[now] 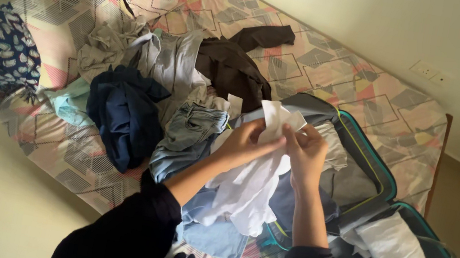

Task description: The person picks up and folds various items of clothing from a bed and places them into an open suitcase.

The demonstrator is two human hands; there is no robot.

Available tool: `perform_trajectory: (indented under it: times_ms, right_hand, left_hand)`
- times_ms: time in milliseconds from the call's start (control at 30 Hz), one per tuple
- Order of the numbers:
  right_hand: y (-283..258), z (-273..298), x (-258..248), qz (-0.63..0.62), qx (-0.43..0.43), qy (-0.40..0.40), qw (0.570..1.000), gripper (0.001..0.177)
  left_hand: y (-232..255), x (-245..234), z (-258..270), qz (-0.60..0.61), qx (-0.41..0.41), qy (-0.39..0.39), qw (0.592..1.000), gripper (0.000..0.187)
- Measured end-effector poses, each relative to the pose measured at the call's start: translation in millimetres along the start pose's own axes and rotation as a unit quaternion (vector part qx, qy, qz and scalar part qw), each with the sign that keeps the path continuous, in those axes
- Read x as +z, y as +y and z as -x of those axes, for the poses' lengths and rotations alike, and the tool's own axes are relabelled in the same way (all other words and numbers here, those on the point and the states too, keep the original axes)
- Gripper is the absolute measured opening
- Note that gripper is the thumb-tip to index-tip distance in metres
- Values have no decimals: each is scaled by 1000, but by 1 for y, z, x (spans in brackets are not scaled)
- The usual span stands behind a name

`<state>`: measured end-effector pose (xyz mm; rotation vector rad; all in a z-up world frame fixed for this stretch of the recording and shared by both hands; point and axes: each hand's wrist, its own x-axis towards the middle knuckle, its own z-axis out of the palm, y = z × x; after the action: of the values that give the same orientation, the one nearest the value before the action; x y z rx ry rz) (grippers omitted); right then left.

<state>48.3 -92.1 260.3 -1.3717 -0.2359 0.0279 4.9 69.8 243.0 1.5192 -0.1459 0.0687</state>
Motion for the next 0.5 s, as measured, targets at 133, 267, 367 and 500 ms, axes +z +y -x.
perform_trajectory:
  times_ms: [133,267,367,500]
  right_hand:
    - [-3,-3,10,15,20,14,1000,15]
    - [-1,1,19,0,16,5,1000,18]
    - [-16,7,23,-15,15,-17,1000,33]
    - [-28,19,36,205,66,22,976,53]
  left_hand:
    - [18,-4,11,-158,97,31,982,53]
    - [15,-7,18,-218,96,92,967,50]
    - [9,-9,26,-187,148,101,966,34]
    - [10,-6,37,-214,165,48,962,21]
